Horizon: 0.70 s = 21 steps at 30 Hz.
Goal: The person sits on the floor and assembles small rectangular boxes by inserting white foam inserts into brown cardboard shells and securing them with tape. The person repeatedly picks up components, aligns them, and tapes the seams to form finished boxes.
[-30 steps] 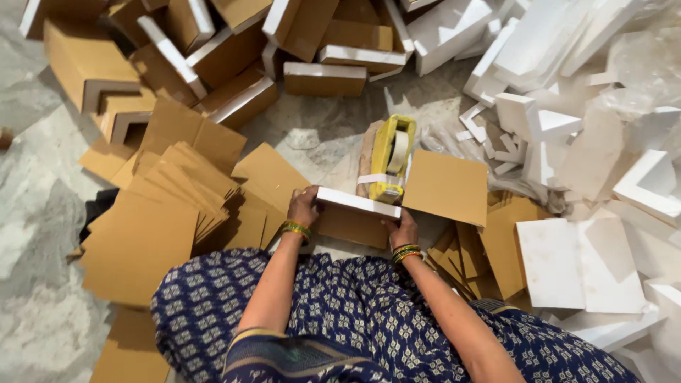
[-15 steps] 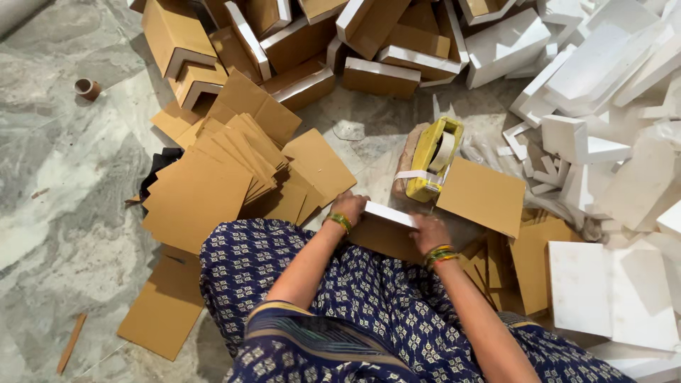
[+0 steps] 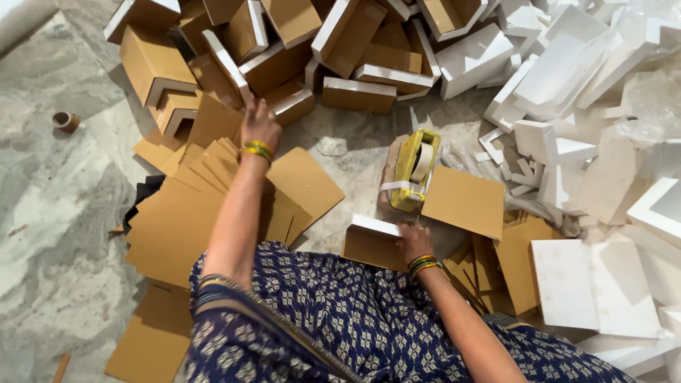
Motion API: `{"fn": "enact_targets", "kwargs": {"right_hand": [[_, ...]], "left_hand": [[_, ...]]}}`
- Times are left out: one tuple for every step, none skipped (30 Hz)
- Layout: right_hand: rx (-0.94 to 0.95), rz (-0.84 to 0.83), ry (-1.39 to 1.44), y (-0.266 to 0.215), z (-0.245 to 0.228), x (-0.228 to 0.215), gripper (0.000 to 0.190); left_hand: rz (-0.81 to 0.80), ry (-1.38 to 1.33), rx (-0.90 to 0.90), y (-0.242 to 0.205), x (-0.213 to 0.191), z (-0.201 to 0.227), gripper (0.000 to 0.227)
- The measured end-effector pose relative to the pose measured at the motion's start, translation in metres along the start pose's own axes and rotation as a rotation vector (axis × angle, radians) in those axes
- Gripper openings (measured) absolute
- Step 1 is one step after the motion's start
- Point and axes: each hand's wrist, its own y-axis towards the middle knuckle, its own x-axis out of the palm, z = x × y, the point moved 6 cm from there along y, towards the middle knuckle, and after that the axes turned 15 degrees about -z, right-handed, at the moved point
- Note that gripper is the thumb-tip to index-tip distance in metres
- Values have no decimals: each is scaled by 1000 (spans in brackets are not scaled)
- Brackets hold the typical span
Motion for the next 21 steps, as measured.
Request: {"fn": "enact_targets", "kwargs": {"right_hand": [[11,-11,-15,4,1,0,38],[18,-23,-25,5,-2,3,42],[28,-31,-21,2,-1,5,43],[37,-31,-16,3,0,4,44],[46,-30,-11,2,0,4,45],[33,-16,1,0,-1,4,45],[20,-2,13,-4,-2,4,44],[11,24,27,-2,-1,1,44],[-66,95,13,-2,-2,-6,48],[-142,157,-2,-8,0,-11,52],[-218,219,-18,-14,1,-16,57],[-189,219,54,-24,9,-16,57],[-160,220,126,-33,19,-21,58],[-135,221,194,-40,27,-29,58],[-115,273,187,-47,29,-39,55],[-92,319,176,-60,31,-51,52],[-69,365,165,-72,29,-65,48],[16,387,205,-82,30,-79,49],[101,409,244,-93,30,-94,49],[171,436,279,-98,29,-114,49],[150,451,386,-106,23,-131,46]], "left_hand": [[72,-50,9,-7,-19,-12,22],[132,-226,23,-10,-38,-34,17],[192,-403,36,-13,-55,-58,21],[242,-574,68,-18,-70,-80,14],[292,-746,101,-26,-82,-100,11],[333,-846,95,-36,-89,-109,9],[374,-945,88,-47,-93,-115,12],[425,-1040,90,-52,-98,-122,19],[472,-1113,101,-63,-96,-117,20],[511,-1190,112,-79,-86,-103,23],[452,-1381,91,-85,-69,-89,22],[368,-1568,67,-94,-47,-71,21],[286,-1534,-52,-102,-25,-56,24],[208,-1495,-172,-111,-3,-41,28],[202,-1615,-190,-122,17,-24,29],[189,-1740,-212,-133,38,-5,32],[210,-1891,-230,-139,56,7,31],[231,-2040,-244,-142,71,15,30],[253,-2189,-261,-148,84,23,29],[191,-2098,-376,-154,95,29,29],[130,-2002,-486,-164,105,39,28]]}}
